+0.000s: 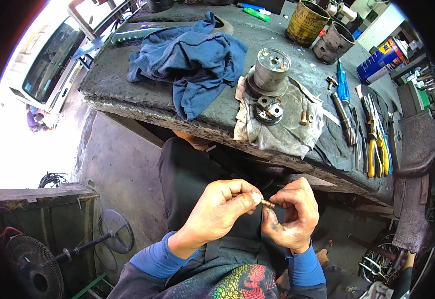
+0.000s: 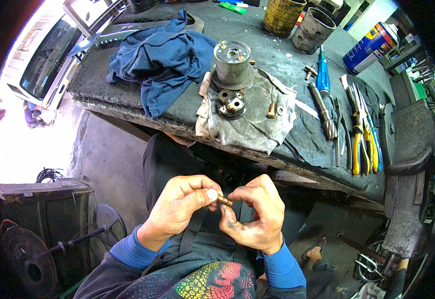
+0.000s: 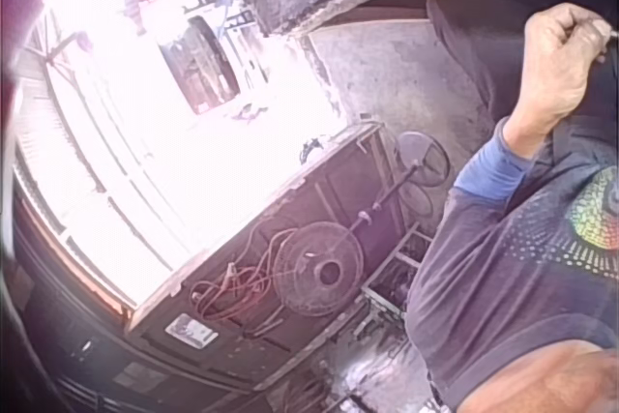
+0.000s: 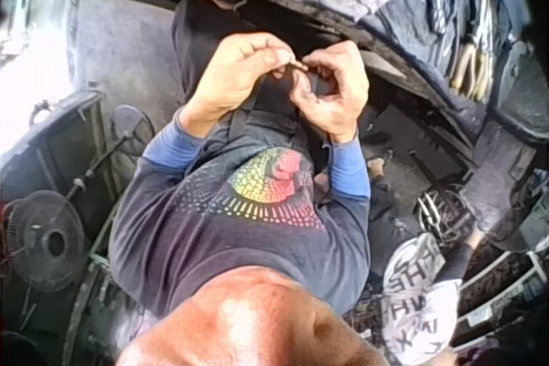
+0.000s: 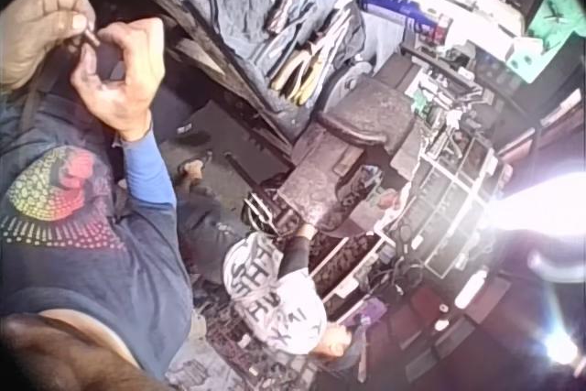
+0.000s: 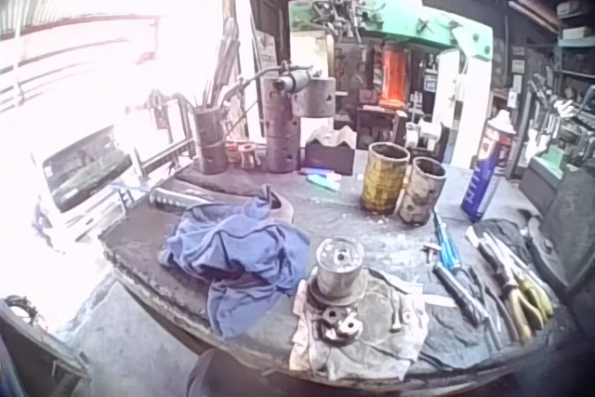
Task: The person cleans a small cylindrical mechanical part with a cloth, uses pliers to remove a pin, and then uses a grinding wheel to smooth the part. The person handles the part carefully and uses various tools to complete the task.
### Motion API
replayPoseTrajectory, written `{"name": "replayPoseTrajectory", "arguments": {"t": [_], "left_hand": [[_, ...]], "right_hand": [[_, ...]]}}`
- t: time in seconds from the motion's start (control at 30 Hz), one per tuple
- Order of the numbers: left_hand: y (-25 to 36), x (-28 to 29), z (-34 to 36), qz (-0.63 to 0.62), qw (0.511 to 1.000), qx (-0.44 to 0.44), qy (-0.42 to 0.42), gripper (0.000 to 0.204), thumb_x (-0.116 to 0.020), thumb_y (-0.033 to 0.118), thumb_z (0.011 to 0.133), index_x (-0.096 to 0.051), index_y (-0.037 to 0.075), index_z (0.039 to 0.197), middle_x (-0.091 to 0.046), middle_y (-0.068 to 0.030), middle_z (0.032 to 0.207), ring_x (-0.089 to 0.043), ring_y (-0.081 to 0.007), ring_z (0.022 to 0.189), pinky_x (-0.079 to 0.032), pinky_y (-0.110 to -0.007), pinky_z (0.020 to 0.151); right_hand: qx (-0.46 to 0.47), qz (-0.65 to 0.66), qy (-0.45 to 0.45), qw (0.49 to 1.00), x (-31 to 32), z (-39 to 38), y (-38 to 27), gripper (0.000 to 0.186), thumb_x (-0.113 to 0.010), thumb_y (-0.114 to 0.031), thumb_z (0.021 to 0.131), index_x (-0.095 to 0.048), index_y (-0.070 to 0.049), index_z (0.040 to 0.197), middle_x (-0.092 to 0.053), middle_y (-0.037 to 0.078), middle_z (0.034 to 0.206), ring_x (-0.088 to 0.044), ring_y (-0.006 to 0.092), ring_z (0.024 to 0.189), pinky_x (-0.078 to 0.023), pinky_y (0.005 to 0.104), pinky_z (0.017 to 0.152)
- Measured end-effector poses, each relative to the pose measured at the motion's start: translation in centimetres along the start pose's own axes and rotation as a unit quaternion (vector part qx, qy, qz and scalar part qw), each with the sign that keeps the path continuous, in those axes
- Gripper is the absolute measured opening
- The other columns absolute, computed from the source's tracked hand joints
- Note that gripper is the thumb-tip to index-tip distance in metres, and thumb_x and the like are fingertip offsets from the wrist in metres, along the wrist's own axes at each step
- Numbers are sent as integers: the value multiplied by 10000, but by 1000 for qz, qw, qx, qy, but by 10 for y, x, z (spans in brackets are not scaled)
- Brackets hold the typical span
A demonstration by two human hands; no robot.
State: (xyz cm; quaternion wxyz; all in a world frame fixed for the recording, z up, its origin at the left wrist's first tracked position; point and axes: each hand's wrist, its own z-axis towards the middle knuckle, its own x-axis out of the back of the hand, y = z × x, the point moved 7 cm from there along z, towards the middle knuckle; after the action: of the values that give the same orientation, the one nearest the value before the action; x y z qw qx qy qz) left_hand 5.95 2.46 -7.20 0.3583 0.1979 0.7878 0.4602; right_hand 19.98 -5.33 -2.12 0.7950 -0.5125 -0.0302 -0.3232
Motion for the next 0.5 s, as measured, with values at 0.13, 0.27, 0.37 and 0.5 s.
{"name": "replayPoseTrajectory", "arguments": {"t": [0.13, 0.27, 0.37, 0.5], "left_hand": [[2, 2, -1, 24, 1000, 7, 1, 239, -650, 199, 1044, -715, -31, 1028, -708, -38, 917, -616, -95, 841, -502, -262, 803], [-2, 6, -2, 26, 1000, 5, 9, 237, -652, 196, 1041, -714, -33, 1037, -704, -38, 911, -627, -96, 842, -508, -255, 800], [-6, 7, 2, -5, 1000, 11, 15, 220, -654, 179, 1035, -715, -32, 1046, -708, -44, 914, -646, -107, 839, -525, -255, 789], [-13, 15, 1, -59, 997, 4, 42, 181, -646, 125, 1021, -716, -38, 1059, -717, -71, 916, -671, -140, 806, -549, -262, 767]], "right_hand": [[-42, 33, -4, 999, 0, -3, 6, 300, -827, -35, 660, -706, -46, 934, -607, 54, 824, -513, 142, 671, -403, 275, 547], [-24, 11, 1, 1000, 0, -2, 1, 290, -833, -46, 668, -702, -48, 927, -602, 50, 817, -502, 141, 662, -398, 271, 548], [-15, -2, 8, 1000, 6, 1, -2, 282, -835, -49, 673, -701, -53, 922, -598, 44, 805, -496, 143, 652, -393, 272, 544], [8, -59, -2, 998, 26, 38, -5, 255, -829, -74, 697, -693, -79, 912, -564, 35, 775, -466, 150, 624, -379, 299, 538]]}}
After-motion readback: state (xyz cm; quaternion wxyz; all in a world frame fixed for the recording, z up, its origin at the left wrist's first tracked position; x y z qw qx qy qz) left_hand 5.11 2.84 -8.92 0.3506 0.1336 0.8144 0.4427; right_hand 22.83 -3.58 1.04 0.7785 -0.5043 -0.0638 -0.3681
